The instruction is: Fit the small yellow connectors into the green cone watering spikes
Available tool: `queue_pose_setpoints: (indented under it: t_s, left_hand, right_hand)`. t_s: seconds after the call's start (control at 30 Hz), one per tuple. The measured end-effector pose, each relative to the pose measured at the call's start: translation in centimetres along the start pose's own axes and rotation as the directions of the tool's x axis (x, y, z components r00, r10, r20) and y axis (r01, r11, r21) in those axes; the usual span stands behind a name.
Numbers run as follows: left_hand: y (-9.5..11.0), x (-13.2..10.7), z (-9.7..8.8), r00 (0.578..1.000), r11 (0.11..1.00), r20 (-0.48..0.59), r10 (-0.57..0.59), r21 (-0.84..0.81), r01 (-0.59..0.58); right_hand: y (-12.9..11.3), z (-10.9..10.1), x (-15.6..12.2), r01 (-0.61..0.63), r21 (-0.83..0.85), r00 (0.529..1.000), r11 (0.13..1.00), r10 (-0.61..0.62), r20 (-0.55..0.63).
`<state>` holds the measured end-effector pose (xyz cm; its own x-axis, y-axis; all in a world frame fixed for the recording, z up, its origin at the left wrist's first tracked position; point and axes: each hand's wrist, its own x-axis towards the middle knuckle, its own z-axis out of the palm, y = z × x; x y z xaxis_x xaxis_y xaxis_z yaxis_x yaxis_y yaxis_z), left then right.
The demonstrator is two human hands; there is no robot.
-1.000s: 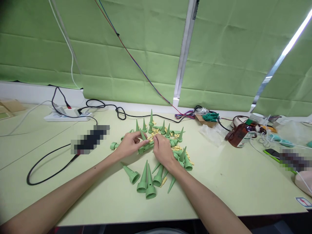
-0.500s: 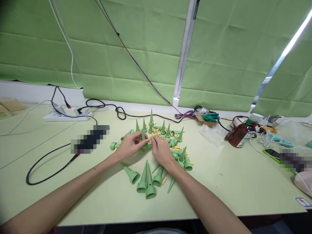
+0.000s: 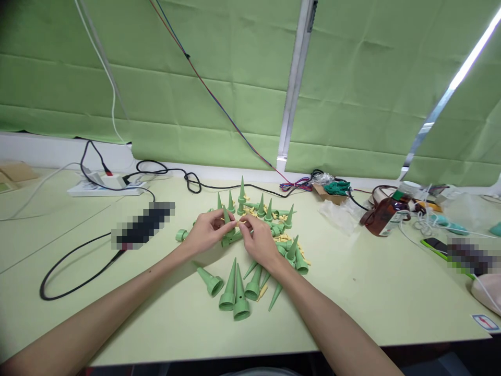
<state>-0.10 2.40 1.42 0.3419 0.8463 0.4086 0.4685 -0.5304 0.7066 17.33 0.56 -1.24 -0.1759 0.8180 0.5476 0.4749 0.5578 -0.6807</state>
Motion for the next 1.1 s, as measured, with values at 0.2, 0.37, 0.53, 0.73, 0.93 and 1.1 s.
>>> queue_pose_setpoints:
  t_s: [0.2, 0.37, 0.53, 0.73, 0.93, 1.1]
  left_hand:
    - [0.05, 0.01, -0.01, 1.000, 0.999, 0.011, -0.011, -0.039, 0.012]
    - [0.14, 0.00, -0.06, 1.000, 0.999, 0.018, -0.012, -0.050, 0.013]
    - [0.04, 0.06, -0.03, 1.000, 0.998, 0.005, -0.012, -0.064, 0.013]
    - [-0.02, 0.11, 0.05, 1.000, 0.997, -0.003, -0.017, -0.070, 0.017]
    - [0.15, 0.01, -0.05, 1.000, 0.996, 0.012, -0.027, -0.090, 0.028]
    - [0.27, -0.02, -0.06, 1.000, 0.996, 0.014, -0.025, -0.090, 0.026]
  right_hand:
    - [0.28, -0.13, 0.01, -0.001, 0.048, 0.999, 0.999, 0.000, 0.032]
    - [0.48, -0.11, 0.10, -0.016, 0.076, 0.999, 0.997, 0.012, 0.046]
    - [0.48, -0.14, 0.14, -0.019, 0.094, 0.999, 0.995, 0.015, 0.040]
    - [0.53, -0.20, 0.11, -0.037, 0.109, 0.999, 0.993, 0.032, 0.043]
    - [0.43, -0.22, 0.10, -0.040, 0.110, 0.998, 0.993, 0.033, 0.058]
    - [0.40, -0.18, 0.16, -0.041, 0.117, 0.997, 0.992, 0.033, 0.065]
